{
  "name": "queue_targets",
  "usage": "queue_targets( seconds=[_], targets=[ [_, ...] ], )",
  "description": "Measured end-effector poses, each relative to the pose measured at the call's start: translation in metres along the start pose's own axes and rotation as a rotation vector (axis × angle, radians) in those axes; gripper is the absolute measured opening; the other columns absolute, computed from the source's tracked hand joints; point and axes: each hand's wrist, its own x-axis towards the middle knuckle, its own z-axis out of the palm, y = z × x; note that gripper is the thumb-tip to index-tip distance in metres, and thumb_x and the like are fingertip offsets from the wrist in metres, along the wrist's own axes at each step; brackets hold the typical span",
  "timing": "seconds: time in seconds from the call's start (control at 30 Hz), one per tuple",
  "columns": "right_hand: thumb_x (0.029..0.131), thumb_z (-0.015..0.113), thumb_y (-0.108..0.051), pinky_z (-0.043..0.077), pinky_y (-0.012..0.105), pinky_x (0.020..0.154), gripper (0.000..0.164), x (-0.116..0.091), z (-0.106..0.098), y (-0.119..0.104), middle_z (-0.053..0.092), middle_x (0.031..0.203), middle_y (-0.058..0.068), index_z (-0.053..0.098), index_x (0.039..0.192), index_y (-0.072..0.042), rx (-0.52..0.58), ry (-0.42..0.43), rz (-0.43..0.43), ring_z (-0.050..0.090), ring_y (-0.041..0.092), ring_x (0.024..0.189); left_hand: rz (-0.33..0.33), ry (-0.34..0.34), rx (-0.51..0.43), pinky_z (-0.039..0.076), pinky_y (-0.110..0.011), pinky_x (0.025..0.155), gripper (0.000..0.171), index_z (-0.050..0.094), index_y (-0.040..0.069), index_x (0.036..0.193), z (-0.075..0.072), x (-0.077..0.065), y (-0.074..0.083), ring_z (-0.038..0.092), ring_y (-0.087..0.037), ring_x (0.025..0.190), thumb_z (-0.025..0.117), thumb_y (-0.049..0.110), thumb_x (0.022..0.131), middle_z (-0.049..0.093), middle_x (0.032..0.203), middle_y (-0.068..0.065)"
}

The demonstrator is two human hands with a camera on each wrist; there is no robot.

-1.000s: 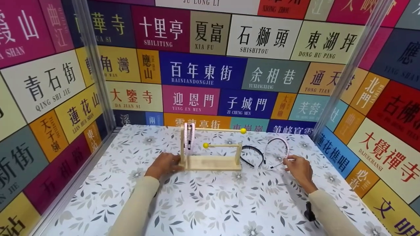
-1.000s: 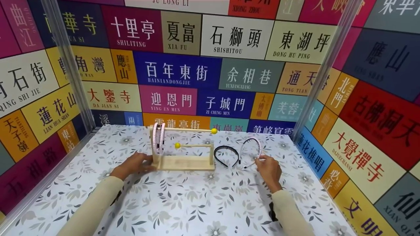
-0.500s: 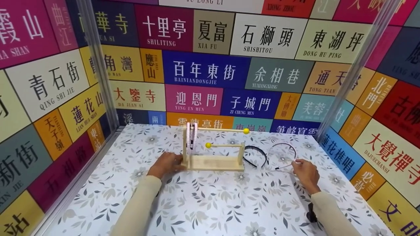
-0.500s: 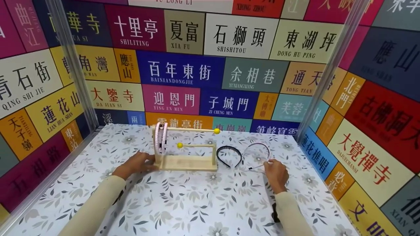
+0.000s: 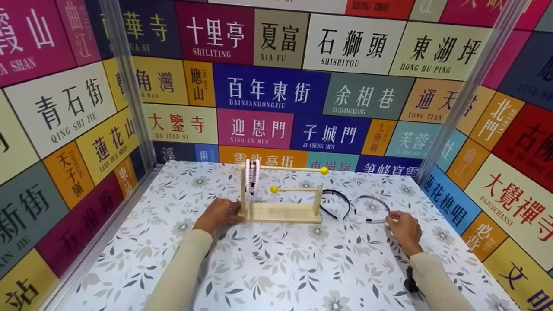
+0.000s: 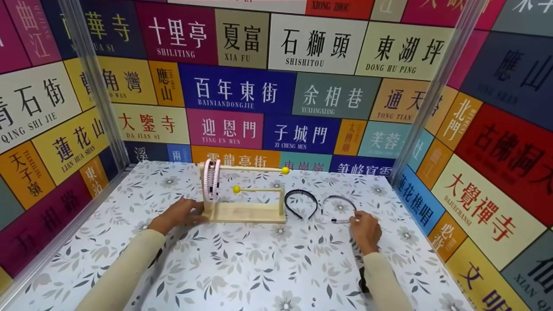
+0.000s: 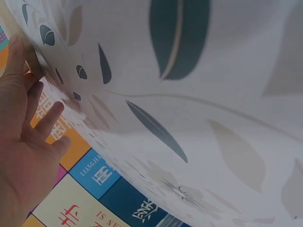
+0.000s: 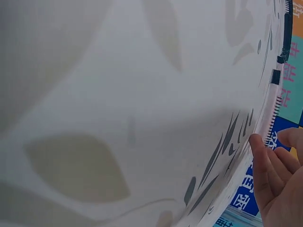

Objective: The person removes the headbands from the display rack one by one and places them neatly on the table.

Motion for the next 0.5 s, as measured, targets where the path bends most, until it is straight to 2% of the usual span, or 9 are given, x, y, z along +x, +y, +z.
queue_targets(
  seconds=[0.2, 0.5],
  targets=[
    [0.099, 0.066, -0.015, 0.047, 0.029, 0.058, 0.033, 0.001, 0.002, -0.005, 0.074, 0.117, 0.023, 0.07, 0.124, 0.005, -0.021, -0.044, 0.039, 0.077, 0.023, 0.077, 0.005, -0.002, -0.01, 0.049, -0.044, 0.108, 0.046, 0.072, 0.019, 0.133, -0.002, -0.003, 0.001, 0.066, -0.024, 0.117, 0.083, 0.031, 0.09, 0.072, 0.13, -0.001],
    [0.101, 0.065, -0.017, 0.048, 0.028, 0.059, 0.034, 0.001, 0.0, -0.013, 0.073, 0.119, 0.023, 0.068, 0.128, 0.004, -0.002, -0.084, 0.031, 0.077, 0.026, 0.081, -0.047, -0.039, -0.059, 0.046, -0.047, 0.112, 0.047, 0.07, 0.022, 0.135, -0.001, 0.002, -0.002, 0.064, -0.024, 0.12, 0.082, 0.03, 0.09, 0.071, 0.132, -0.001]
  ],
)
